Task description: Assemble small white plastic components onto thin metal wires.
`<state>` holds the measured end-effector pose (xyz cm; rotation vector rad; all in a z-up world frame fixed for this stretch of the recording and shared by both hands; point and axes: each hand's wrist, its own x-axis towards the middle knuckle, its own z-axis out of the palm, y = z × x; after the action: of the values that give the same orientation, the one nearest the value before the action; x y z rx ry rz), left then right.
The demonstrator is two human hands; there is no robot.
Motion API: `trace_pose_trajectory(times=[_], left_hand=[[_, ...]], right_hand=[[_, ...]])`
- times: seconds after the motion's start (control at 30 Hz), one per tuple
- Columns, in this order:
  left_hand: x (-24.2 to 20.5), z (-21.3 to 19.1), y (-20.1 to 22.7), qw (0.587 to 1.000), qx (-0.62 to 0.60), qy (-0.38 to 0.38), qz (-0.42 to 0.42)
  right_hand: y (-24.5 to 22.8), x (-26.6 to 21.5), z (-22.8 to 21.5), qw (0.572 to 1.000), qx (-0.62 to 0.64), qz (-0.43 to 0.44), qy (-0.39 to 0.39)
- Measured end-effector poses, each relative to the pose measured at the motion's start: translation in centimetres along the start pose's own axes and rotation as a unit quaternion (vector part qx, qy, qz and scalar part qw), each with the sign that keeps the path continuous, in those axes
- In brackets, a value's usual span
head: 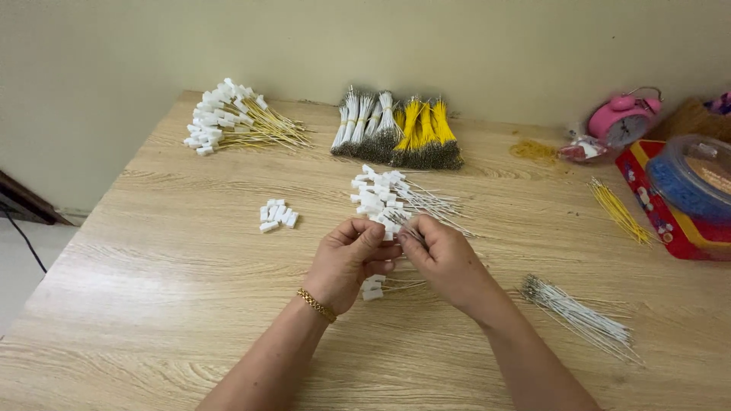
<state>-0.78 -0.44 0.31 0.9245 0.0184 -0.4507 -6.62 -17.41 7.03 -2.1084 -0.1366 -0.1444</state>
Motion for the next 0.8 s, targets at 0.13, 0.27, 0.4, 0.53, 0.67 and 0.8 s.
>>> trace_pose_trajectory(times=[0.13,0.27,0.4,0.53,0.67,0.8], left_hand=[[0.1,0.3,-0.3,1.000,-0.001,0.011,0.000],[-0.5,0.7,0.4,0.999,0.018,0.026,0.000],[-0.9,0.6,4.7,0.970,0.243,-0.015,0.024],[1.3,-7.2,8.1,0.735,0.649,0.138,0.139],[1.7,-12.6,9.2,0.576,0.780,0.226,0.095],[2.1,-13.7,8.5,0.506,0.828,0.228,0.078]], right_hand=[[0.0,0.0,0.2,0.999,-0.046,0.004,-0.002],[0.7,0.1,0.6,0.998,-0.062,0.021,-0.004],[-1.1,-0.2,0.7,0.997,-0.046,0.060,0.007],[-0.1,-0.3,0.2,0.995,-0.044,0.093,-0.012],[0.8,0.3,0.0,0.993,-0.087,0.076,-0.020],[1.1,0.6,-0.7,0.995,-0.079,0.053,0.025]])
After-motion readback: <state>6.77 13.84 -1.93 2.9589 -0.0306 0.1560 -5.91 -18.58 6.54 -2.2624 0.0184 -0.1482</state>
